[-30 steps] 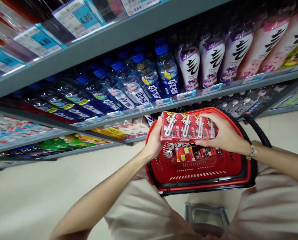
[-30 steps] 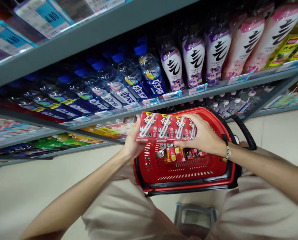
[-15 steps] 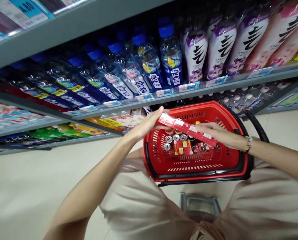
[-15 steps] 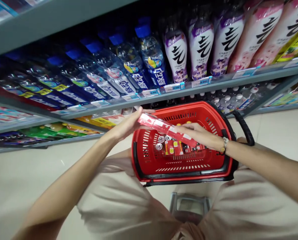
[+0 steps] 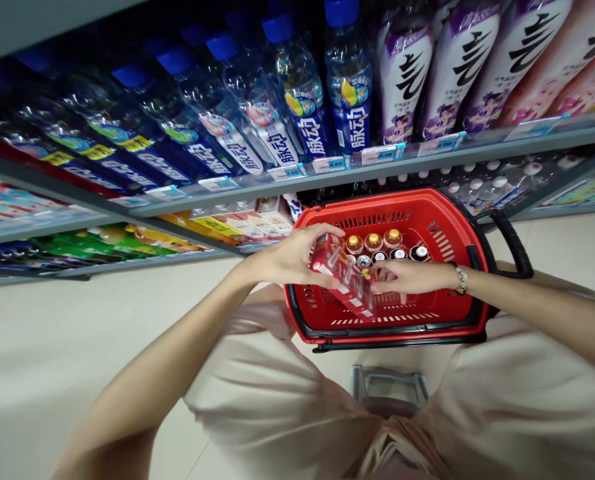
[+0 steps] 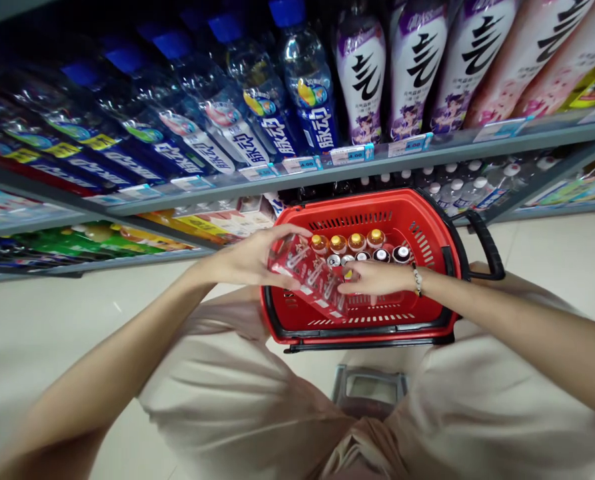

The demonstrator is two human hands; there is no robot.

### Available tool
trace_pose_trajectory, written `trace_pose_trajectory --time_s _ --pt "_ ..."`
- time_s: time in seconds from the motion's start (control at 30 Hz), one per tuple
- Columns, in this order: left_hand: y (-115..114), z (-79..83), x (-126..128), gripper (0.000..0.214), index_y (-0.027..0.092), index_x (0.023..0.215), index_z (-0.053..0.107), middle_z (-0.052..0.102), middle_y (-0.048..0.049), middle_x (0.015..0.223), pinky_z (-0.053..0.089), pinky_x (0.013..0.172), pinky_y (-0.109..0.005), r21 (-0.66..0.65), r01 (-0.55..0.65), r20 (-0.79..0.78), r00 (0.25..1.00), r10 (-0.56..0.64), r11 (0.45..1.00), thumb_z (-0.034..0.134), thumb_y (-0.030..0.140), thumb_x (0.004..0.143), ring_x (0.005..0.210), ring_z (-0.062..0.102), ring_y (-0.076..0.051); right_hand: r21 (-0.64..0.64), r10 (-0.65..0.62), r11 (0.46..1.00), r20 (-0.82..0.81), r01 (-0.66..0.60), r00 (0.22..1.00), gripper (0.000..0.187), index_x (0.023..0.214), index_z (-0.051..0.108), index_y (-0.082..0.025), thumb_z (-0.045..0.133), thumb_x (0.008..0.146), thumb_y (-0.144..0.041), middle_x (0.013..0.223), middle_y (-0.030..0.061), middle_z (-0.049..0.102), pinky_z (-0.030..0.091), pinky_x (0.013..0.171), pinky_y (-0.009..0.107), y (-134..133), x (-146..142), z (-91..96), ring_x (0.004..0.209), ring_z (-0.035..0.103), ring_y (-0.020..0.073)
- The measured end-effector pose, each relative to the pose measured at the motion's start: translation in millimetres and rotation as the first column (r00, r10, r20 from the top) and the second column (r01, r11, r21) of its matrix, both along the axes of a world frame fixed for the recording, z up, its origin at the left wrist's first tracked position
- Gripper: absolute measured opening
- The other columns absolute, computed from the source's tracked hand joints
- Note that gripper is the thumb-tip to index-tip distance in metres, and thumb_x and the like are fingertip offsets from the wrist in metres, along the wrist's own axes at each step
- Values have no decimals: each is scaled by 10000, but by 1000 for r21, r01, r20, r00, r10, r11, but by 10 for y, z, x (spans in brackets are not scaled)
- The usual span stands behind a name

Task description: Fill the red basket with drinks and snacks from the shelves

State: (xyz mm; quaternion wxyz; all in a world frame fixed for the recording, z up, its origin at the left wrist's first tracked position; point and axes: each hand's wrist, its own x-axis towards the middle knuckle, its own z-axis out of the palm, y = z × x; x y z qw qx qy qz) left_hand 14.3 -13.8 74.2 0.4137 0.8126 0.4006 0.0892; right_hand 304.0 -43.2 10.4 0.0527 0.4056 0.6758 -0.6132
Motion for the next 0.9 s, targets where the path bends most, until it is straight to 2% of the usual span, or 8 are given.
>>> trace_pose_trajectory --time_s 0.13,0.23,0.33,0.43,0.6,0.73,0.9 --pt "-87 -91 38 889 215 1465 531 602 -122 1461 454 1135 -425 20 102 -245 965 -94 995 883 440 681 1302 613 -344 14 73 997 122 -75 990 423 1148 649 -133 544 1030 -526 969 87 715 536 542 244 65 55 -6 607 663 124" --pt "-76 -287 71 889 166 1479 500 554 -187 1501 441 1152 -442 15 160 -391 910 -141 987 850 379 690 1366 568 -379 -1 96 995 155 -97 983 370 1059 647 -126 533 1028 -477 951 95 710 548 560 243 81 102 -4 651 657 134" --pt "-3 -555 104 928 115 1481 468 523 -251 1517 455 1133 -456 7 196 -469 867 -170 981 848 380 676 1386 544 -405 -19 126 992 229 -125 965 328 995 638 -138 532 1022 -447 939 93 712 548 576 247 75 139 -3 688 671 150" --pt "97 -818 165 899 97 1446 475 514 -268 1513 464 1113 -443 -29 217 -520 830 -200 976 847 386 680 1368 558 -397 -15 163 986 288 -166 944 314 1019 656 -149 531 1019 -437 952 94 728 532 581 247 70 160 1 729 700 171" --pt "203 -1129 347 909 96 1408 490 538 -256 1452 505 1031 -407 -36 254 -582 781 -227 967 888 373 639 1294 594 -384 141 238 942 354 -303 905 362 967 659 -163 488 1029 -476 817 62 720 446 588 260 90 177 36 681 665 173" --pt "207 -1249 480 874 81 1356 520 557 -251 1387 509 1017 -415 -7 257 -607 767 -209 966 891 413 637 1254 596 -385 276 244 883 421 -379 874 380 918 665 -178 485 1027 -495 887 65 730 421 657 276 117 207 81 767 661 183" --pt "243 -1248 499 935 95 1381 494 556 -265 1421 505 1046 -406 7 311 -606 757 -244 950 896 417 601 1308 581 -394 282 248 874 443 -397 861 373 964 719 -175 488 1028 -462 909 76 751 416 660 287 139 270 67 788 676 202"
